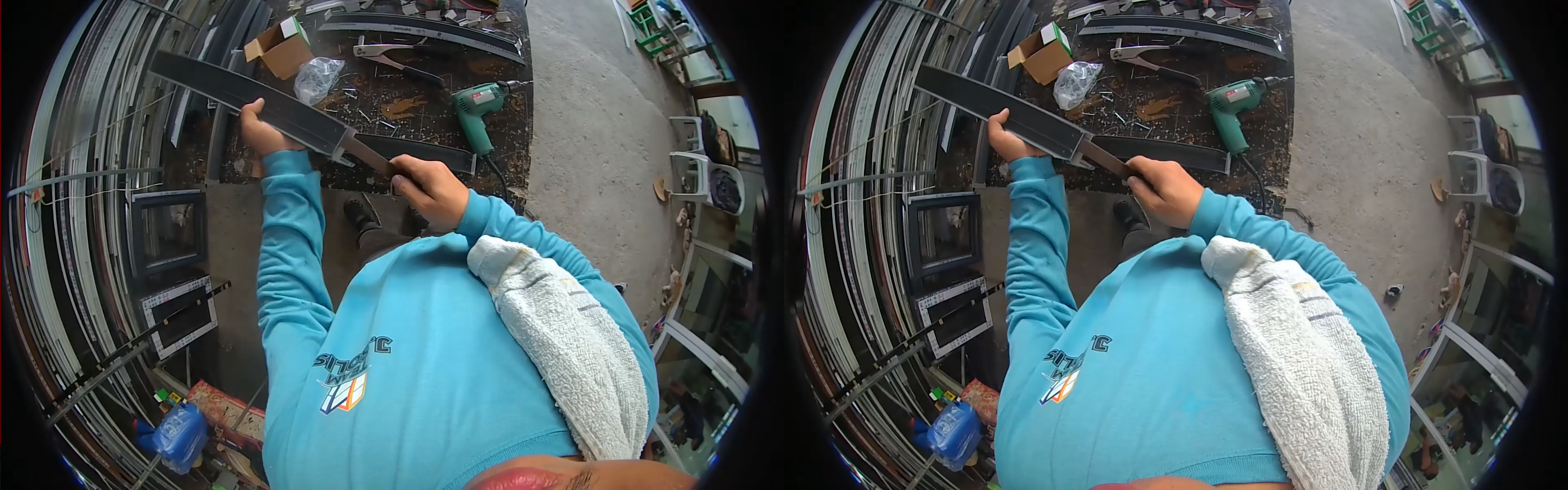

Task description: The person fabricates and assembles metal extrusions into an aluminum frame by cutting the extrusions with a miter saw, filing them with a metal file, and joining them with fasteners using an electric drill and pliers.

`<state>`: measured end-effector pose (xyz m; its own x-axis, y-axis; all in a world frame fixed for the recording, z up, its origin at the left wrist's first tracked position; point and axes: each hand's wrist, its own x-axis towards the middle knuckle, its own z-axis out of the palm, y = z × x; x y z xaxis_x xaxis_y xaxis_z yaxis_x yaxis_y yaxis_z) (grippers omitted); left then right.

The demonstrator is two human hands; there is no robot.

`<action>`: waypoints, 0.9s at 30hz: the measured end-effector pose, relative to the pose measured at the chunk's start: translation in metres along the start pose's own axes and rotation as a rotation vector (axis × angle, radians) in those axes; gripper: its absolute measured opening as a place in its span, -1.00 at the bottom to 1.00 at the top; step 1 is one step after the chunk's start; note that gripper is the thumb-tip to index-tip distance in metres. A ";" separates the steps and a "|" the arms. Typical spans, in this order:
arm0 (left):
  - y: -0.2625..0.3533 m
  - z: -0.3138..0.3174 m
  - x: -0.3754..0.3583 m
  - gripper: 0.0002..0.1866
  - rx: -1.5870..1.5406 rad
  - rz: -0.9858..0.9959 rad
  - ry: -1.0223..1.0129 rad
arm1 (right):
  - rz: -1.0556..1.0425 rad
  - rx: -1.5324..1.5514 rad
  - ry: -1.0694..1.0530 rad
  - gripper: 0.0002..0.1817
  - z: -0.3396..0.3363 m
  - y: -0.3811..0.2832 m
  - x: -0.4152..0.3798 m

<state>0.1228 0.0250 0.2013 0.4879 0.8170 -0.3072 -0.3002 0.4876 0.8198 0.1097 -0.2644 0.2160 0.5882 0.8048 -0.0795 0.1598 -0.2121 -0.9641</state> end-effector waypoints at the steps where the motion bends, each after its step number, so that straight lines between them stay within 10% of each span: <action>1: 0.005 -0.005 0.002 -0.74 -0.027 -0.046 -0.061 | -0.069 -0.030 0.003 -0.75 -0.002 0.002 -0.004; 8: 0.013 0.009 0.008 -0.69 0.005 0.066 -0.061 | -0.271 -0.083 0.082 -0.73 0.003 -0.007 0.000; 15: 0.063 -0.011 0.004 -0.65 0.005 0.049 0.071 | 0.111 -0.030 -0.081 -0.75 -0.022 0.014 -0.053; 27: 0.015 -0.026 0.003 -0.70 0.036 -0.037 0.028 | -0.135 -0.116 -0.032 -0.73 0.007 0.000 -0.001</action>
<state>0.0986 0.0427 0.2002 0.4751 0.8072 -0.3504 -0.2527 0.5065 0.8244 0.1037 -0.2615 0.2144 0.5297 0.8473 0.0392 0.3269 -0.1613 -0.9312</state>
